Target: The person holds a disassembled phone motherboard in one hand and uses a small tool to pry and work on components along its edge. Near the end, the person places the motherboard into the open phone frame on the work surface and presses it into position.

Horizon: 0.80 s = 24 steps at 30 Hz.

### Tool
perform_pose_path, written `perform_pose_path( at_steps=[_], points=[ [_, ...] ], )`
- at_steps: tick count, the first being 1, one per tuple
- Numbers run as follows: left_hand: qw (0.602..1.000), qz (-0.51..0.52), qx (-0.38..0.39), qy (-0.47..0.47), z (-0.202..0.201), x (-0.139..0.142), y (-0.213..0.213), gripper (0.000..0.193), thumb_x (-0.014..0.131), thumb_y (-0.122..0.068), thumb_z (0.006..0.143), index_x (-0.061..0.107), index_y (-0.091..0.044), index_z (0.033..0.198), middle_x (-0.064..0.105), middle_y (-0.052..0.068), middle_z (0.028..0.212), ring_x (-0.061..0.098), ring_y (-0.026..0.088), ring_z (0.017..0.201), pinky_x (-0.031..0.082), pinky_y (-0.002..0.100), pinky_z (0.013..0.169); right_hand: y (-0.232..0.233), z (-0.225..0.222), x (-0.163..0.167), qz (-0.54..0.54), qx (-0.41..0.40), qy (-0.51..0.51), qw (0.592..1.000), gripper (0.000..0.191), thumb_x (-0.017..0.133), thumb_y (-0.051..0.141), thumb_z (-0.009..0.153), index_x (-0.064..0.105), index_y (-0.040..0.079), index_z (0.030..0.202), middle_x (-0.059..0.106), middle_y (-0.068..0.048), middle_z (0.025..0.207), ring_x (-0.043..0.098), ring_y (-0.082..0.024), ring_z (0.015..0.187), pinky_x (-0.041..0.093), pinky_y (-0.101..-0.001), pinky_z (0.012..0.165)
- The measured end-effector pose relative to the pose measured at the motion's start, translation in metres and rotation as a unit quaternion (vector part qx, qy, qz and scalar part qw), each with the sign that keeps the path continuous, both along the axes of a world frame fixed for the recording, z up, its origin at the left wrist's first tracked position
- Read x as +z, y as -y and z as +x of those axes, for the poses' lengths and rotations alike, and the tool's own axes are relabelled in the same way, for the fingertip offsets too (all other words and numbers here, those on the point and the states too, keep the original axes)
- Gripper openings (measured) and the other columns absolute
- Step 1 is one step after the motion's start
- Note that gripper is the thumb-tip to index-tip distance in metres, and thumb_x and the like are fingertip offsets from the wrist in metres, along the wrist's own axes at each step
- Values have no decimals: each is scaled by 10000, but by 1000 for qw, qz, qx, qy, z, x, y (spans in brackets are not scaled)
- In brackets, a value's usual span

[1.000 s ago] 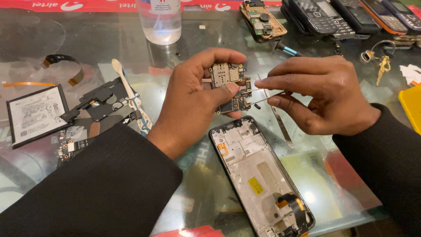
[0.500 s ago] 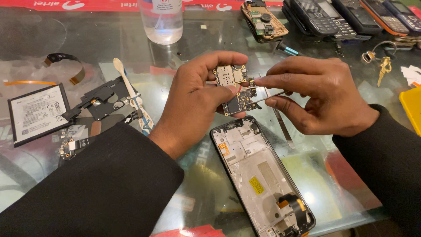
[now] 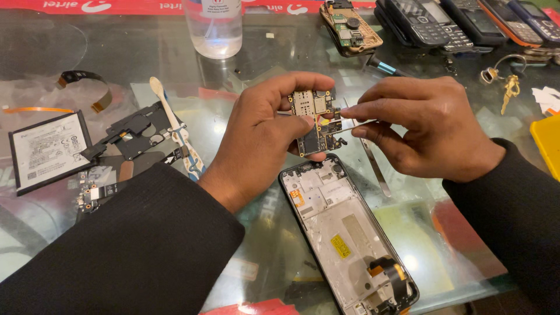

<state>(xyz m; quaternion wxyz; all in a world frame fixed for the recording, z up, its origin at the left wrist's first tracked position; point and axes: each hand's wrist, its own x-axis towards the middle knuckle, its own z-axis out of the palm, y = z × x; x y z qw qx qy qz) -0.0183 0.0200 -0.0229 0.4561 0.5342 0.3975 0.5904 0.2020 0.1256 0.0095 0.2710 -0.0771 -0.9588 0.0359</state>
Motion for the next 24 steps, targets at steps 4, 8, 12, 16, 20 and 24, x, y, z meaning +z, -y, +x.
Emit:
perform_pose_path(
  at_steps=[4,8,12,16,20,24],
  points=[
    [1000,12,-17,20,1,-2,-1,421,492,61,909,620,45,1309,679,79,952,697,89,774,673,254,652,-1,1,-1,18,-8,5,1000,223,821,37,843,774,61,1059,691,-96,890,691,-229,697,511,-333,598],
    [1000,14,-14,19,1,-4,-3,410,502,65,908,627,48,1298,679,83,918,689,97,739,667,258,632,-3,0,-1,18,-16,10,1000,188,804,15,856,775,65,1036,684,-86,865,678,-223,676,499,-335,586],
    [999,6,-20,40,1,-4,-3,405,495,58,908,620,47,1293,684,64,938,689,88,752,665,258,628,2,0,1,-9,-24,-10,1000,195,792,45,872,778,52,1066,691,-105,902,668,-188,675,489,-306,584],
    [999,13,-15,27,0,-3,-3,428,495,64,895,621,49,1304,685,85,941,699,103,766,679,273,644,6,1,8,1,-35,-47,998,204,764,49,877,761,5,1076,704,-148,927,671,-182,706,511,-287,596],
    [998,-6,-19,52,-2,-1,-4,417,477,31,909,601,40,1307,704,94,974,718,114,786,684,286,644,6,1,9,-6,-54,-61,997,217,770,70,886,766,-1,1091,715,-154,942,651,-155,679,497,-269,575],
    [999,-8,-15,39,-3,0,-3,410,461,-6,928,600,34,1312,711,99,972,728,122,786,695,295,651,1,-2,10,-18,-37,-56,998,217,770,83,883,766,8,1087,720,-145,939,655,-135,664,490,-247,547]
  ],
)
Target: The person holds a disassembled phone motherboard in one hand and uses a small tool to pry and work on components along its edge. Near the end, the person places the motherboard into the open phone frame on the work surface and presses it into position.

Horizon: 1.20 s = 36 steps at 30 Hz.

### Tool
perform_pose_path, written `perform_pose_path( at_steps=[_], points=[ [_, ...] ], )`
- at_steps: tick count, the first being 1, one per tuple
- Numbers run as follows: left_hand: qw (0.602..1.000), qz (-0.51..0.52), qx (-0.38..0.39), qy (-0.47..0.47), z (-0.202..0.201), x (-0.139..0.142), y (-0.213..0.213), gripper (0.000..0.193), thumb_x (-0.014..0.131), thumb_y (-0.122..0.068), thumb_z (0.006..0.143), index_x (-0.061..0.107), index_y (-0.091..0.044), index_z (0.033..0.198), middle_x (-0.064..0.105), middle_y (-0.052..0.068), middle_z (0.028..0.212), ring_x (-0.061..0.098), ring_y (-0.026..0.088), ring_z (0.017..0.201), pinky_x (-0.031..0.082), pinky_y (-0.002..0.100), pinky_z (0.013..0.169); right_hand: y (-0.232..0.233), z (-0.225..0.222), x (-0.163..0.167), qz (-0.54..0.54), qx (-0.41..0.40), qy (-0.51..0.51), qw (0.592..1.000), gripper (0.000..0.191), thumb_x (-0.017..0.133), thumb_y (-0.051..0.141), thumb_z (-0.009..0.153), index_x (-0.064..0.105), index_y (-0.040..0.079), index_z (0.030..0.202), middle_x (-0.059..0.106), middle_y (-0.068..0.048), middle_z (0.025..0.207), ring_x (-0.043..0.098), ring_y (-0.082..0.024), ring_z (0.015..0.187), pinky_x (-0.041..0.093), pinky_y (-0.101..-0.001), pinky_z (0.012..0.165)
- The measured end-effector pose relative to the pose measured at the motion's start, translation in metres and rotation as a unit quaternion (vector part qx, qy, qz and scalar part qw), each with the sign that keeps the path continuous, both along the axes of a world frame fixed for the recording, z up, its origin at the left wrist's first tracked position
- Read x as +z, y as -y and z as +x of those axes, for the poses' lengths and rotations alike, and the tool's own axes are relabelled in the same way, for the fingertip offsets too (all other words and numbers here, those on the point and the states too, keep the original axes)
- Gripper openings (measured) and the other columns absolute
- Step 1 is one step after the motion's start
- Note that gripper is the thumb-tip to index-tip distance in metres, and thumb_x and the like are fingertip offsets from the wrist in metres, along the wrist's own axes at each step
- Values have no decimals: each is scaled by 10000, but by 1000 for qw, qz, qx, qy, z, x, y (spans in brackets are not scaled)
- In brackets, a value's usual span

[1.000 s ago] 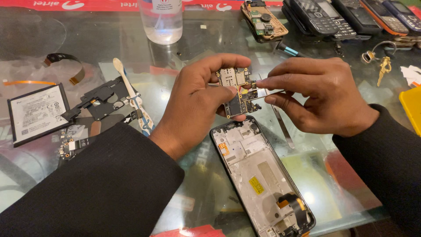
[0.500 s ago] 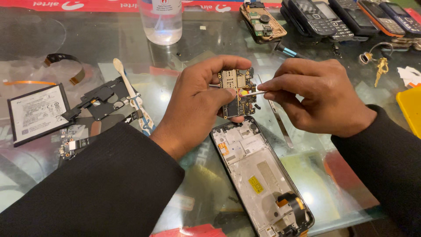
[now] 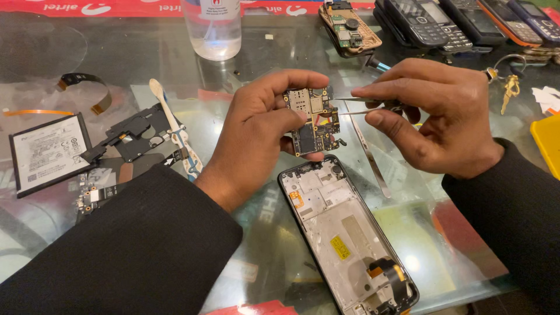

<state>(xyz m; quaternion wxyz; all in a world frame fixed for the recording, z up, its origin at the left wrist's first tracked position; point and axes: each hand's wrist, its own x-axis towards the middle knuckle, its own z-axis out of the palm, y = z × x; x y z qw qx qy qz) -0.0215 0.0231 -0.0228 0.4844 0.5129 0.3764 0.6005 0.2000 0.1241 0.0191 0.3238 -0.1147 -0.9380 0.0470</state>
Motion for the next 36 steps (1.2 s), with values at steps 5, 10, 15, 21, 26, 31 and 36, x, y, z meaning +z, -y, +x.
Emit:
perform_pose_path(
  at_steps=[5,10,15,21,26,31,36],
  points=[
    [1000,-2,-4,26,0,0,0,388,468,-23,946,604,43,1302,699,113,987,727,139,795,694,315,660,3,1,0,10,-3,9,1000,243,780,67,860,770,-9,1090,726,-157,934,654,-146,663,483,-253,540],
    [999,-17,0,45,1,0,0,368,450,-128,1002,625,31,1284,675,88,1015,718,132,847,708,332,679,3,1,-1,2,-1,9,1000,250,771,61,854,766,-6,1095,726,-159,946,664,-145,679,496,-250,555],
    [999,-11,11,38,0,-2,0,393,440,-250,1049,642,13,1260,664,69,1000,721,131,852,710,342,669,-1,3,-3,-6,6,8,1000,255,776,58,848,766,1,1097,726,-151,943,674,-137,687,510,-245,562],
    [999,6,20,44,-1,-6,-2,438,457,-340,1070,644,12,1251,664,85,979,731,141,875,703,351,673,-4,6,-6,-1,27,13,1000,251,771,62,850,754,9,1095,721,-146,967,703,-163,767,545,-261,640],
    [999,8,36,40,-2,-7,-2,472,438,-385,1071,648,4,1236,672,79,967,726,137,863,710,345,657,-6,8,-7,-12,24,31,999,260,789,88,872,776,36,1126,738,-132,1012,727,-162,814,571,-258,688],
    [997,17,40,60,-4,-5,-3,397,470,-280,1071,636,31,1253,664,90,990,724,157,875,706,353,662,-7,7,-5,-8,41,54,998,245,812,83,835,788,53,1078,755,-137,1006,751,-181,846,604,-278,725],
    [997,13,52,54,-4,-3,-4,328,493,-147,1031,613,47,1267,700,137,1003,740,166,841,705,344,636,-2,6,-6,-17,37,60,997,242,824,58,817,795,64,1058,766,-126,994,763,-188,841,612,-285,727]
  ],
)
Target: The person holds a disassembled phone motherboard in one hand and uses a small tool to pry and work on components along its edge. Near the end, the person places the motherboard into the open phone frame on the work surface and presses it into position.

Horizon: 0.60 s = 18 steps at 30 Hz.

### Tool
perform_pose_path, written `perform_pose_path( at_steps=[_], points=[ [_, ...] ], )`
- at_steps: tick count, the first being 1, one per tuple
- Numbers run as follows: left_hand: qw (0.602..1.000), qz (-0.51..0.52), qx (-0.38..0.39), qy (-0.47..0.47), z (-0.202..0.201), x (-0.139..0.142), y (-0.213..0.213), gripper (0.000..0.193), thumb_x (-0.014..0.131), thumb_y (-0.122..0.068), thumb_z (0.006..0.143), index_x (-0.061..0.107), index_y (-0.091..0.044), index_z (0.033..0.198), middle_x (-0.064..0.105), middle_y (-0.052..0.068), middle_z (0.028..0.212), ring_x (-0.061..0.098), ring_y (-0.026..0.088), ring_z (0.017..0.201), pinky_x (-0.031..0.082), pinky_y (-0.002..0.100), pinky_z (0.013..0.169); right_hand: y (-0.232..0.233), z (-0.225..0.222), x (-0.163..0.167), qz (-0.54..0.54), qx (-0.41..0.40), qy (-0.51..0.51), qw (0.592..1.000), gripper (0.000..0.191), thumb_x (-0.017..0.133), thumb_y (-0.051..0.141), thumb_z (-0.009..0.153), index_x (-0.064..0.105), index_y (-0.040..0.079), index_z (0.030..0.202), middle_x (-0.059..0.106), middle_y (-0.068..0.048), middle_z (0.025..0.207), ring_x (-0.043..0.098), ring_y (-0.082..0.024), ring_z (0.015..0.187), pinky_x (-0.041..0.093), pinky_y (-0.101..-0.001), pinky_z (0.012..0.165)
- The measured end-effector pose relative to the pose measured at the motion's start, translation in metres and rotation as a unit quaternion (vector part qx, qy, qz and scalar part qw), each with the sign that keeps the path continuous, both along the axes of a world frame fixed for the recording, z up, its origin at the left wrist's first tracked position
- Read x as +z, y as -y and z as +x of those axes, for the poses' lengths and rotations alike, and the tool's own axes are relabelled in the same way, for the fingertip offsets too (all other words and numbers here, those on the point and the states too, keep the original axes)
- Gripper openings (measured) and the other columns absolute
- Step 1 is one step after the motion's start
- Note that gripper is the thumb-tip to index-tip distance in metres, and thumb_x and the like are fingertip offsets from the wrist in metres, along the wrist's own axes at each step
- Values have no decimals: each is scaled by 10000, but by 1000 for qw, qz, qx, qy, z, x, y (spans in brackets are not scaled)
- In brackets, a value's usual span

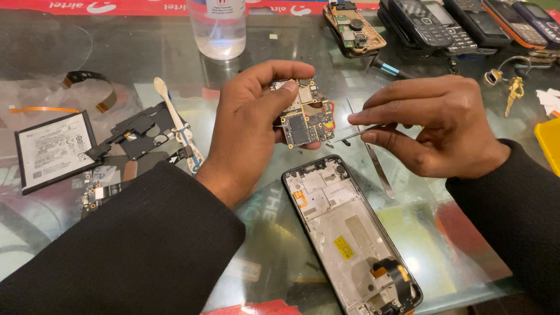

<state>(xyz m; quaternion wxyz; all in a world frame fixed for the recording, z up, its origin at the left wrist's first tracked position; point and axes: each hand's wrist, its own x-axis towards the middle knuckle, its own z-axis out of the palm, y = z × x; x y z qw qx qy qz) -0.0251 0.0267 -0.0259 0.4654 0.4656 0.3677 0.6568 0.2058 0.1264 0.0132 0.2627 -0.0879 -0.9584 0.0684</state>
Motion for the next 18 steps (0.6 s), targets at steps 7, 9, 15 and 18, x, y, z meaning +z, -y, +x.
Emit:
perform_pose_path(
  at_steps=[7,9,15,18],
  points=[
    [1000,-4,-3,4,1,1,-1,322,491,-129,1028,611,59,1261,703,145,1001,747,173,833,710,351,636,-1,-2,-1,-12,0,7,1000,191,812,39,842,798,57,1032,771,-116,966,767,-167,794,614,-265,683],
    [1000,0,-7,8,1,1,-1,322,492,-128,1032,612,64,1261,688,141,1002,740,178,832,711,355,642,-1,-2,-1,-5,2,2,1000,185,806,28,848,798,54,1031,770,-116,957,763,-166,788,610,-271,688],
    [1000,-3,2,-4,1,0,-1,316,490,-120,1027,616,66,1250,676,133,1013,740,171,864,720,363,646,1,-2,0,3,6,-9,1000,191,800,5,836,794,44,1023,761,-123,957,762,-177,806,611,-272,707],
    [1000,-5,-1,2,1,0,0,309,493,-113,1028,616,69,1246,669,129,1015,739,170,876,720,367,650,1,-3,1,10,12,-11,1000,187,800,0,835,793,38,1018,761,-125,946,762,-181,790,607,-273,699]
  ],
)
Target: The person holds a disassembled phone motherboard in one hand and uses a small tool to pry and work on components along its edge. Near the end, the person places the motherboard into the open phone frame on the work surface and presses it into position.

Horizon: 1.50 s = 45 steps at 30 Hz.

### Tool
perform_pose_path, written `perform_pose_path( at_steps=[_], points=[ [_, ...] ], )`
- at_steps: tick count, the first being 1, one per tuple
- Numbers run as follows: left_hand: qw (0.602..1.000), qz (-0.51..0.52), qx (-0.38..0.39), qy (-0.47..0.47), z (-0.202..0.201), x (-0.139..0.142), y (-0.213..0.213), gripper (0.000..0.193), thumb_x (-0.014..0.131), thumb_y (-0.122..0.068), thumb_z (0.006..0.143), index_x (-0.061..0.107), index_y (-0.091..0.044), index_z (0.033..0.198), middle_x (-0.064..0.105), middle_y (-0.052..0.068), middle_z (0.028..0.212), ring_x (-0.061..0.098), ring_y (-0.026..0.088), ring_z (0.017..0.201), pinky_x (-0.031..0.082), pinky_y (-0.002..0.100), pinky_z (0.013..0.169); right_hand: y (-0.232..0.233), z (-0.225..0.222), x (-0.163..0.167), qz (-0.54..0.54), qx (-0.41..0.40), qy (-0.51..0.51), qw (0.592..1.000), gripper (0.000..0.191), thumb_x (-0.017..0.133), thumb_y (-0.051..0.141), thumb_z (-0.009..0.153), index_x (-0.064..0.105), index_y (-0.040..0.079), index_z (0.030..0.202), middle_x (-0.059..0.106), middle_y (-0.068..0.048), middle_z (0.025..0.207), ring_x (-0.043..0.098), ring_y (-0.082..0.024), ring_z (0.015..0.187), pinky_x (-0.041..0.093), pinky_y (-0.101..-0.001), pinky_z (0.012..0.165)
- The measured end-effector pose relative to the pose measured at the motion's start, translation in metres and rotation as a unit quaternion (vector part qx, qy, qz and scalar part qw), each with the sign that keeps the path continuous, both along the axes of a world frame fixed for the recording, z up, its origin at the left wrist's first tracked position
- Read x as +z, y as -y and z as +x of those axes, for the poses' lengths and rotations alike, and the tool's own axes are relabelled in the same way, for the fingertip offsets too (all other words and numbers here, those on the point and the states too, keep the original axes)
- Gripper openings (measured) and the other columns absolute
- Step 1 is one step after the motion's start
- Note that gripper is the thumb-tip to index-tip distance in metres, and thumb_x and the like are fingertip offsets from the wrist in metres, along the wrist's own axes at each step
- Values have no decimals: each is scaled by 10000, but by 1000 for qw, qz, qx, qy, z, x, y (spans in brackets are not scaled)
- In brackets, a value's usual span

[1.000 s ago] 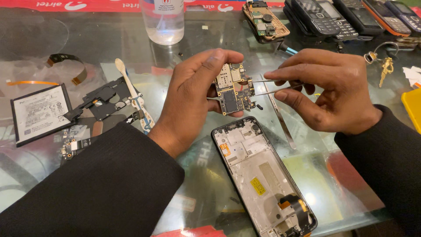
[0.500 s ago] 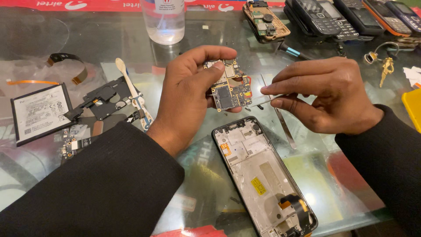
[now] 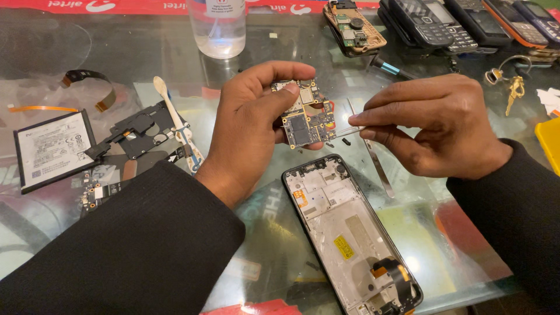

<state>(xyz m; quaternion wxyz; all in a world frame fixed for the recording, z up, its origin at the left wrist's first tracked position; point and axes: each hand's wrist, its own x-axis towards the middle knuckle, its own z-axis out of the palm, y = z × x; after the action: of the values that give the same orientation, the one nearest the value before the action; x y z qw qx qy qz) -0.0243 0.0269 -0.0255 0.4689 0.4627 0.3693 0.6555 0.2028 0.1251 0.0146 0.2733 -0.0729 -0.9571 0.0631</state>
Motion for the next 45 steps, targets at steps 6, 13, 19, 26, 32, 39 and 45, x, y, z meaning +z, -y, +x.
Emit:
perform_pose_path(
  at_steps=[6,13,19,26,32,39,45],
  points=[
    [1000,-2,-1,-8,-1,0,0,311,489,-122,1040,611,57,1264,696,137,998,737,170,835,715,353,654,1,0,3,26,4,10,1000,157,812,15,832,792,32,987,745,-108,881,737,-192,729,564,-294,638],
    [1000,-3,-10,3,-1,-2,0,306,489,-122,1044,610,34,1278,740,151,977,758,180,789,690,330,636,4,-1,3,11,-13,21,1000,149,806,10,814,788,41,959,710,-77,810,697,-188,662,520,-306,581],
    [1000,1,-12,-3,1,-1,0,292,491,-112,1054,620,37,1268,727,142,949,742,172,760,682,319,618,5,-2,4,-64,-41,45,996,103,800,38,822,786,30,924,706,-77,766,695,-175,643,517,-294,573],
    [999,13,-5,-40,2,-2,1,258,493,-75,1065,640,10,1259,713,97,965,738,125,789,684,283,622,-3,-3,-1,-238,-97,81,963,93,770,56,819,802,11,894,757,-51,736,677,-113,647,527,-273,583],
    [998,37,11,-51,3,-4,-2,257,502,-51,1070,648,7,1273,707,89,983,726,114,808,694,279,661,-8,3,-9,-455,-92,86,882,114,746,24,834,811,-39,903,769,-73,775,666,-122,692,543,-269,615],
    [999,32,10,-32,1,-3,-1,266,493,-56,1068,628,24,1284,704,102,981,728,128,794,699,301,656,-11,5,-8,-316,-49,42,947,88,750,53,867,785,-12,914,761,-62,809,676,-106,737,552,-255,662],
    [999,14,17,-47,-1,-2,-1,287,480,-77,1059,617,19,1293,716,115,973,751,141,805,705,302,660,-6,2,1,-159,-26,41,986,171,776,50,830,785,11,996,753,-87,847,712,-141,743,540,-263,671]
  ],
)
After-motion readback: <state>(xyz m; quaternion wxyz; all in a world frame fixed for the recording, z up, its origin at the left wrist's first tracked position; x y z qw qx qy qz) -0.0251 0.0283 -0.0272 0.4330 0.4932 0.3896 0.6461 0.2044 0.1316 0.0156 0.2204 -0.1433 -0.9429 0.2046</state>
